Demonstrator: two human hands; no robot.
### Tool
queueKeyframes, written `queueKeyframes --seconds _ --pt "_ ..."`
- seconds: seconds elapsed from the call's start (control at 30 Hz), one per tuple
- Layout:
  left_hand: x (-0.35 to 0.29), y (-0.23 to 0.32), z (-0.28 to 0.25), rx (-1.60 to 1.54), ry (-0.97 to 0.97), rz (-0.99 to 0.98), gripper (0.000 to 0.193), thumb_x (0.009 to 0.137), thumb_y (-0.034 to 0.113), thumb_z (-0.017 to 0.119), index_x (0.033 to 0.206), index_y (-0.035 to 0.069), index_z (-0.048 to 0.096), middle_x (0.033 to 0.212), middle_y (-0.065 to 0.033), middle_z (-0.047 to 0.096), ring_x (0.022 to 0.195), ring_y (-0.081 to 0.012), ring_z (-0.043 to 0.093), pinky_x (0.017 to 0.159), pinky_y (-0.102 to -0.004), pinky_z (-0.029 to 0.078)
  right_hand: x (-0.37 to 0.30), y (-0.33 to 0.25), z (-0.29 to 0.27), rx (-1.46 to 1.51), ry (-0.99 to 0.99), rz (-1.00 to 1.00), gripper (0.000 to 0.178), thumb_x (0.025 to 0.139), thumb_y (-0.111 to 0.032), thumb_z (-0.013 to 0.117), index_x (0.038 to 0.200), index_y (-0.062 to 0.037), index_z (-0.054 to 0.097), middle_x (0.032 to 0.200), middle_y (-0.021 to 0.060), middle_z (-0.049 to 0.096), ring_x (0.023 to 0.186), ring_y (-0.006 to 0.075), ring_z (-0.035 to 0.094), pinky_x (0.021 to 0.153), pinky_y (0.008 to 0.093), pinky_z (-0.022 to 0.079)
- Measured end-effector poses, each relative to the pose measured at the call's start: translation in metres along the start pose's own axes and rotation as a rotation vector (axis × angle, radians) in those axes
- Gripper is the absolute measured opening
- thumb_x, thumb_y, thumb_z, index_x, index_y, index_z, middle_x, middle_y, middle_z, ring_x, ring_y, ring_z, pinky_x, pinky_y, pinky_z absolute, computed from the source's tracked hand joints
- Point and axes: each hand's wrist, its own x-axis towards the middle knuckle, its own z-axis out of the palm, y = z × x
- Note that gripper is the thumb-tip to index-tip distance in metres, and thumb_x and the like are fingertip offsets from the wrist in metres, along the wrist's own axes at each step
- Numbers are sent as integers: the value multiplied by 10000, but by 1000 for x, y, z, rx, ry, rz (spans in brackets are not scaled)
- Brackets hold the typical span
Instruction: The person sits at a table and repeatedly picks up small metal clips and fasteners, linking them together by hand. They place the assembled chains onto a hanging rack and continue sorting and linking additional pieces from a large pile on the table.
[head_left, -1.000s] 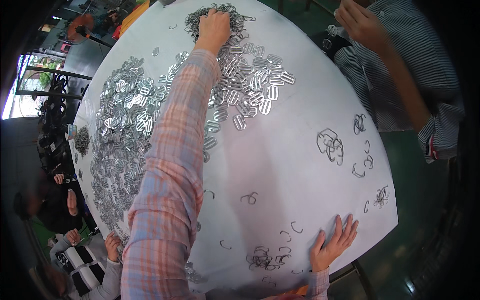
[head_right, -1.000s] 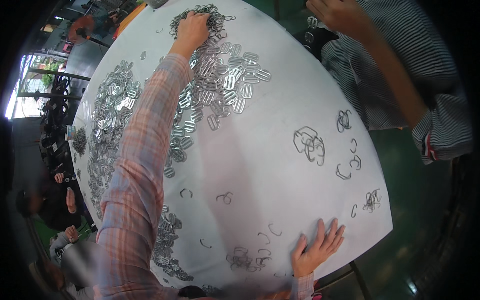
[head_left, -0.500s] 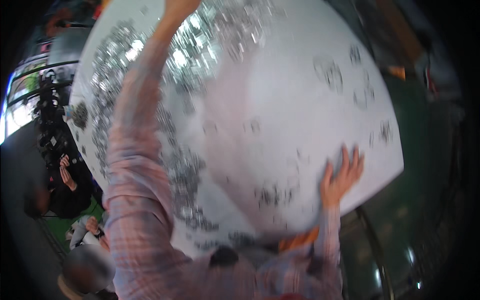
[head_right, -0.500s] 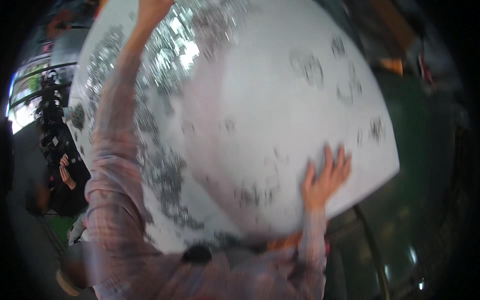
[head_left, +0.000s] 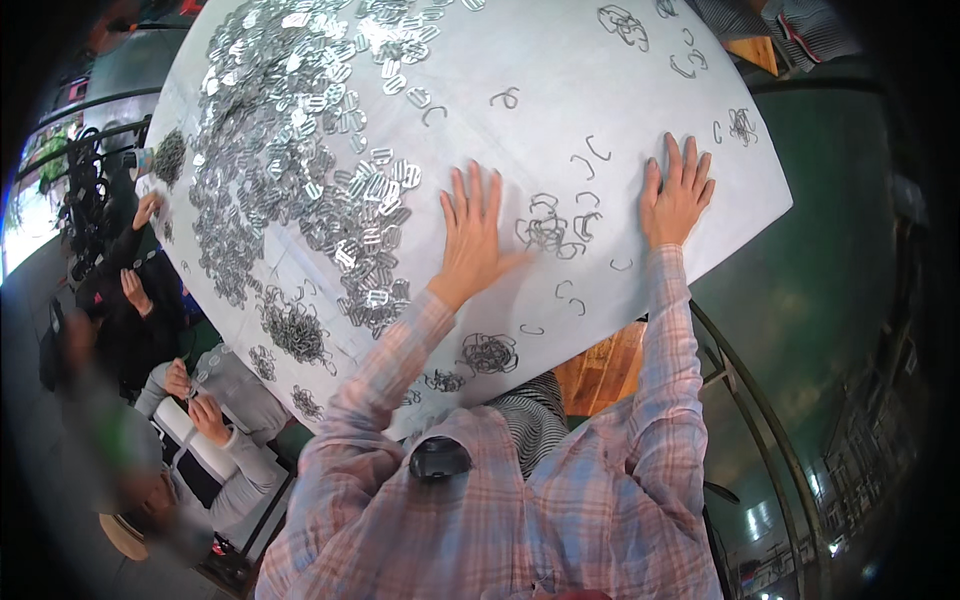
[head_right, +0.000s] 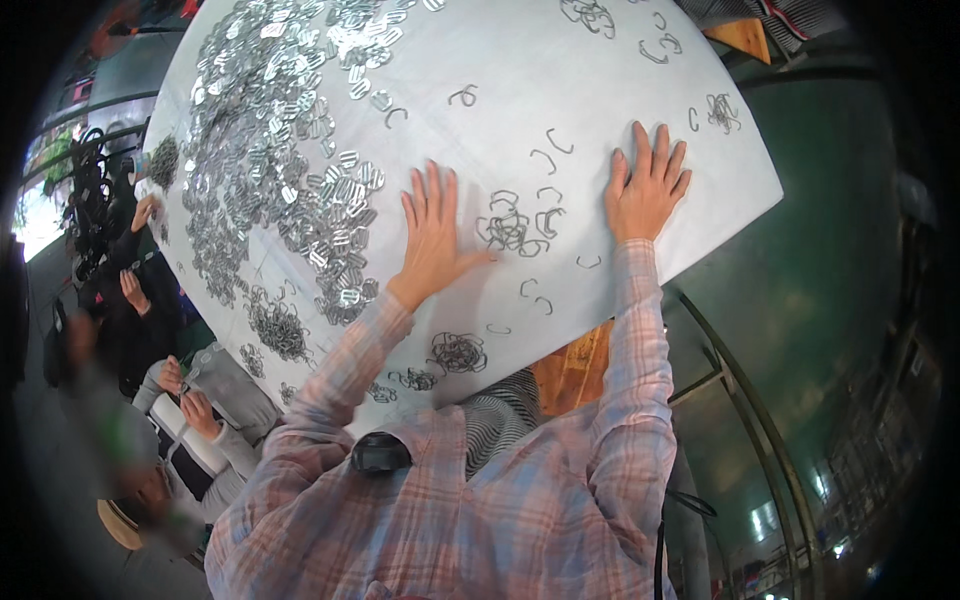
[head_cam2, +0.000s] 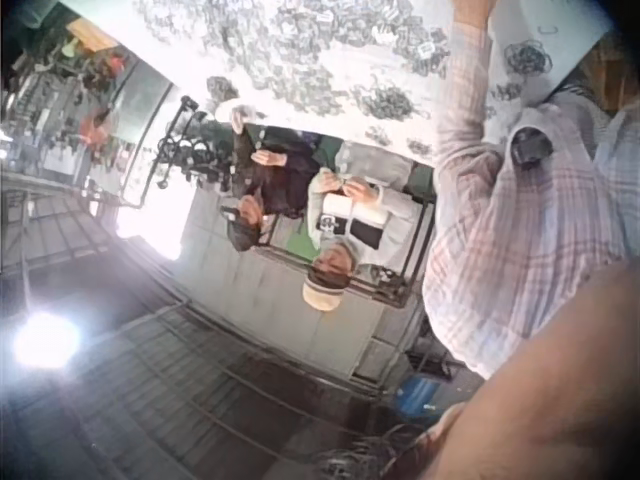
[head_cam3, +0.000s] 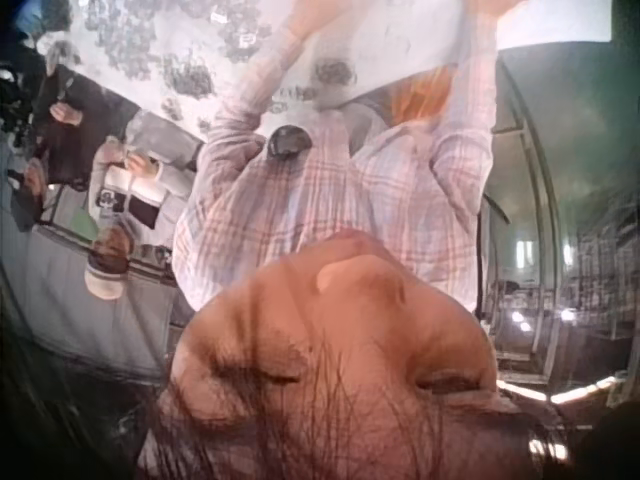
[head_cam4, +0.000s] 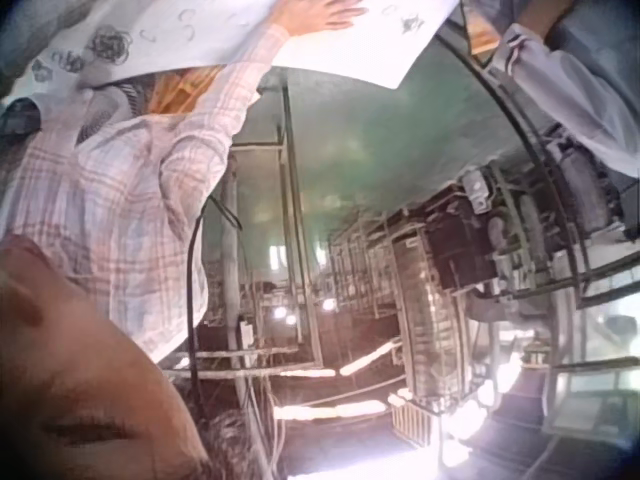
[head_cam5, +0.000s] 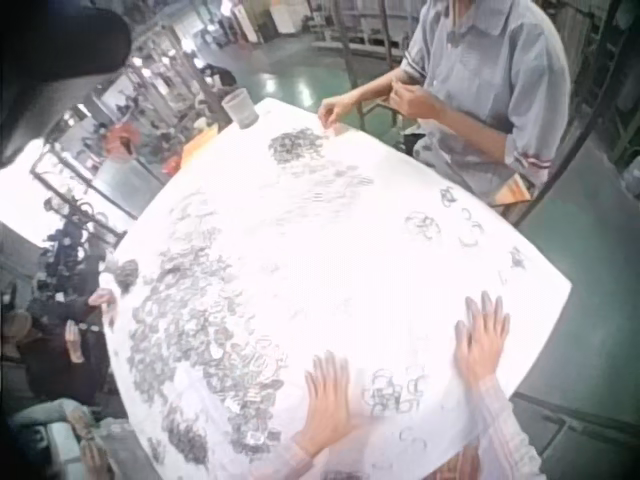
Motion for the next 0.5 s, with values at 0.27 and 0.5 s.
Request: queueKeyframes --seconds 0.27,0.5 --pt "121 -11 22 77 351 55 658 966 319 497 1494 2 266 1569 -225 196 1459 -413 135 1144 -597 120 -6 -70 21 104 -168 -362 588 963 -466 467 1481 -202 378 1565 72 305 1465 316 201 1166 585 92" --pt "38 -11 17 -159 -99 451 503 992 223 423 1447 15 376 1525 -170 345 1440 -332 259 1177 -496 159 -102 -59 -51 675 -560 -511 570 923 -307 580 1428 -81 440 1515 113 383 1424 326 299 1183 483 172"
